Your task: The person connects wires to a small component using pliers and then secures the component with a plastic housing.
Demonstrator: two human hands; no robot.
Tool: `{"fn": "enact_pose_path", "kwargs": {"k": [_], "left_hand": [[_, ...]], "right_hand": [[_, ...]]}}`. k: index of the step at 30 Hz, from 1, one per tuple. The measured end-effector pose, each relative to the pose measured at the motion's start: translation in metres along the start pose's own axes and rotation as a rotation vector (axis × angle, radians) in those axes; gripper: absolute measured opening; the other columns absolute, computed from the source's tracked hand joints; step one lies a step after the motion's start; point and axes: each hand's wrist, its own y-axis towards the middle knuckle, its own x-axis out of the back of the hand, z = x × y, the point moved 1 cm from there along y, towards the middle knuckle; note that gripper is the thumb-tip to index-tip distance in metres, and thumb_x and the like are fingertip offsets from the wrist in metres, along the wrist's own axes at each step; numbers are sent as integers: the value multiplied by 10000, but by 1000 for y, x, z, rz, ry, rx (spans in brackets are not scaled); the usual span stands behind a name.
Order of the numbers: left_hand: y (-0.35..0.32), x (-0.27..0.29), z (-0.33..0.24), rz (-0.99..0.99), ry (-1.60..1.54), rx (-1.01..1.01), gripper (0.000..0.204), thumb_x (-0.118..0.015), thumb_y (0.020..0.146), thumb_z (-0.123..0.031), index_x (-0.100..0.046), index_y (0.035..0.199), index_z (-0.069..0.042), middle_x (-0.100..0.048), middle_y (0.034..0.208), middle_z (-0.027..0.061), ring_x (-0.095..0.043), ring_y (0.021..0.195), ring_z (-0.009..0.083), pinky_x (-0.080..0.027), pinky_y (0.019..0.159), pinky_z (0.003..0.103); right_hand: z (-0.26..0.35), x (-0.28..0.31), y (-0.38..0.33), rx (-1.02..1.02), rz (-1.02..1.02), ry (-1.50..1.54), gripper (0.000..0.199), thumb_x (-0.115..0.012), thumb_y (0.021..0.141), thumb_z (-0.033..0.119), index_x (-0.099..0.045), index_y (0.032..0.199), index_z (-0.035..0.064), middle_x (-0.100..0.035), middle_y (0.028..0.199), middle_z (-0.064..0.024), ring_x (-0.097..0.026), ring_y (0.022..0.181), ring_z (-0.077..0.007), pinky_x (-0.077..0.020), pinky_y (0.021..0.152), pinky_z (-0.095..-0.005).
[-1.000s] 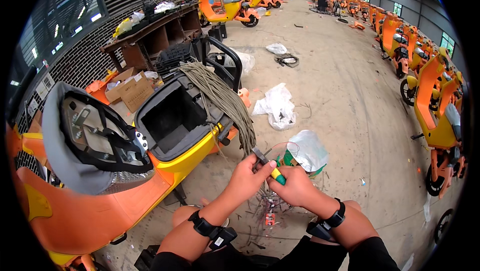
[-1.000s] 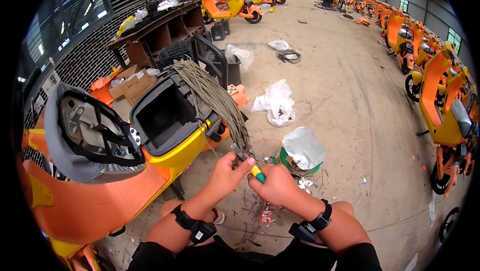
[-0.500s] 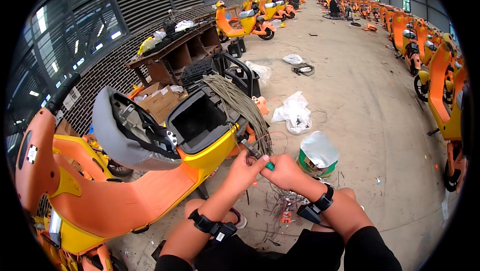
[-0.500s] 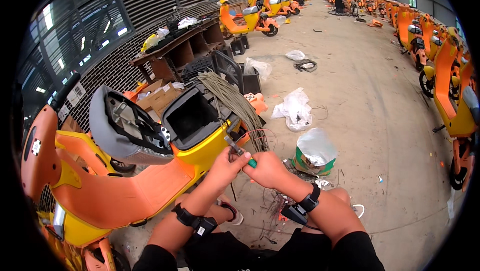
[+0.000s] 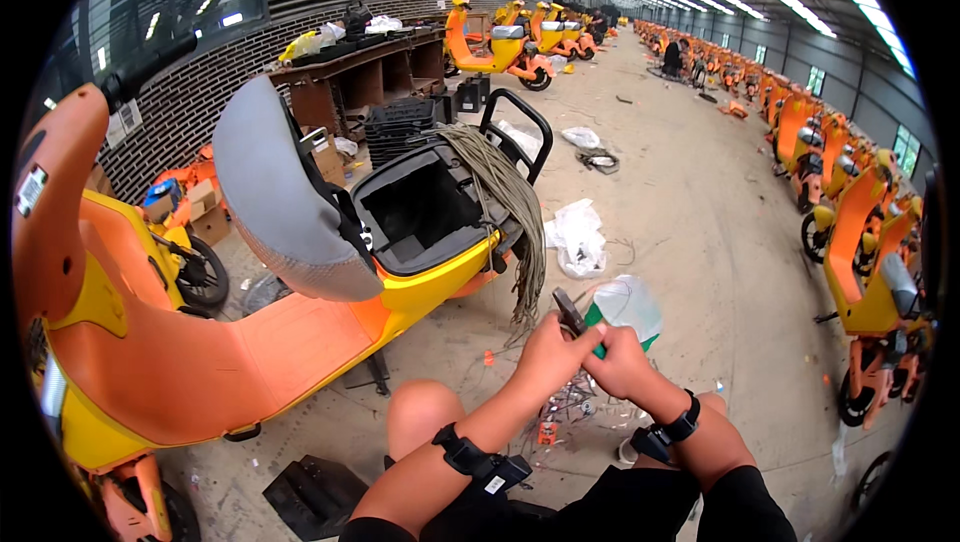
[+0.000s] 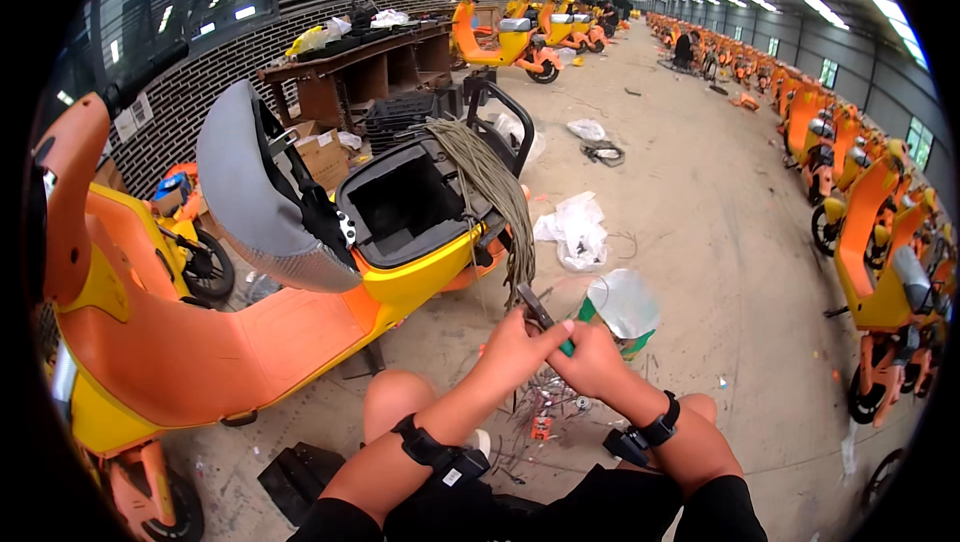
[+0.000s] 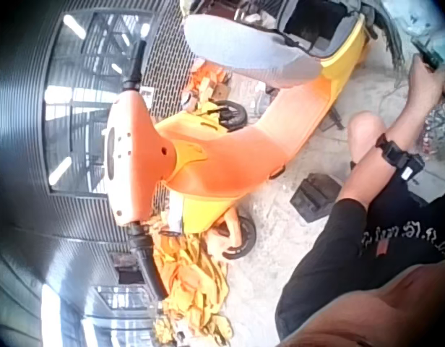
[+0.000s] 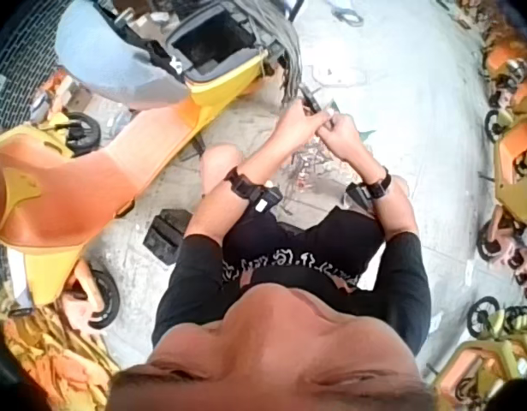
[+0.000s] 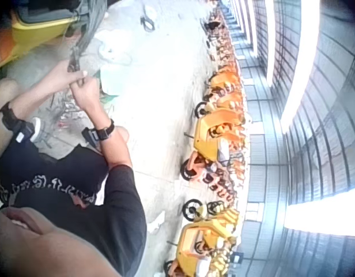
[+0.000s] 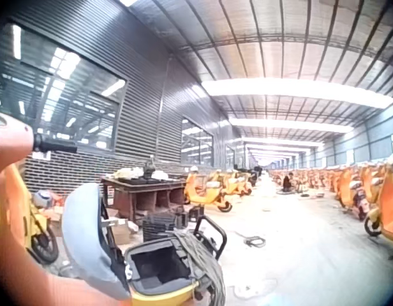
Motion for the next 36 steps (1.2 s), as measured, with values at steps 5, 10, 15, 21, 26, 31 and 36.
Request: {"fn": "enact_pose_path", "kwargs": {"k": [5,10,15,21,26,31,36], "left_hand": [[-4,-3,25,246,-115,-62,600,-776,848,-524,-656,906,61,-703,792,143,-676,704,238,-532,672,378],[-22,-1,40,353,53,-46,554,-759,874,-514,-685,904,34,-696,769,120,-657,702,214,-524,672,358],[-21,23,41,328,0,-12,512,-764,885,-485,-693,923,20,-688,731,84,-633,647,154,-514,627,328],[-7,43,38,261,45,-2,558,-781,844,-521,-675,852,27,-665,677,91,-637,590,214,-511,580,357],[-3,45,50,320,66,88,556,-788,850,-504,-666,900,36,-670,704,88,-634,581,199,-511,570,364],[5,40,76,189,70,93,454,-782,904,-397,-658,1000,29,-628,728,29,-567,637,111,-476,591,298],[17,49,63,266,62,129,227,-720,976,-210,-665,1023,6,-606,726,8,-531,676,62,-451,594,271]], "right_hand": [[7,8,-21,-107,42,-130,300,-719,844,267,-691,869,-31,-671,744,-242,-670,703,-426,-535,652,-453],[6,-7,-54,-247,24,-219,277,-721,839,236,-677,865,-36,-666,760,-228,-663,670,-390,-532,642,-442],[20,-26,-52,-401,100,79,230,-719,891,188,-675,972,-23,-654,852,-148,-638,797,-229,-519,758,-372],[13,-36,-40,-472,273,250,223,-709,936,176,-676,1039,-19,-659,960,-112,-613,875,-195,-502,825,-354],[-11,-53,-42,-506,259,311,197,-690,939,189,-686,962,-6,-640,777,-61,-578,733,-130,-497,695,-336],[-46,-61,-45,-587,273,303,229,-682,938,231,-689,894,6,-615,669,-36,-558,659,-110,-485,641,-337],[-62,-59,-44,-613,264,390,276,-684,928,263,-681,827,7,-619,656,-38,-558,639,-108,-485,627,-345]]}}
